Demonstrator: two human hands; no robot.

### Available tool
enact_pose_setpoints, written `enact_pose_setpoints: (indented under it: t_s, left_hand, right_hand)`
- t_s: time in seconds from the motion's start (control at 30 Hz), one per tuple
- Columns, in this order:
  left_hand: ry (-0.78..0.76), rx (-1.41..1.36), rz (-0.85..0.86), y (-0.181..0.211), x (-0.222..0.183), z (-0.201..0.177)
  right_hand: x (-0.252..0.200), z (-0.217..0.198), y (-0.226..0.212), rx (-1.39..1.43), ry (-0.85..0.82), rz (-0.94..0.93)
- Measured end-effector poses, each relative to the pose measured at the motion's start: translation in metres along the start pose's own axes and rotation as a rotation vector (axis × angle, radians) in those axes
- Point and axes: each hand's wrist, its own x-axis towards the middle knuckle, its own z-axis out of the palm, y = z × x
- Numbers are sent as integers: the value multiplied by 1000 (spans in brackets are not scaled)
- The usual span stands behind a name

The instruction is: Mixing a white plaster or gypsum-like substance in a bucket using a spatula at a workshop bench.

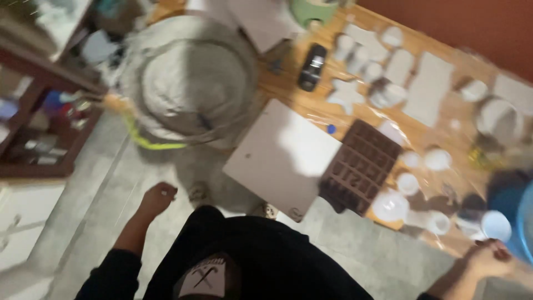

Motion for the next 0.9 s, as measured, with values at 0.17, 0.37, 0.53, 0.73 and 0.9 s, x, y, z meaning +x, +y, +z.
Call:
enact_pose_setpoints:
  t_s: [0.17,0.37,0.53,0.73,0.9]
  left_hand:
    - [298,-196,242,-12,14,-75]
    - [277,-584,443,35,53,-203]
    - [40,-635,731,100,182,-286]
    - [-239,-684,966,217,231,-276]
    - [-190,-764,1016,245,229,-214]
  right_hand:
    - [-55,166,-205,318,-470,55]
    - [-262,397,-514,-32,-1087,-147]
    - [-430,552,-585,-435,-1606,-478]
    - [-491,623,-484,-1204,-1805,-463]
    - [-501,608,-435,-981,-1721,-349]
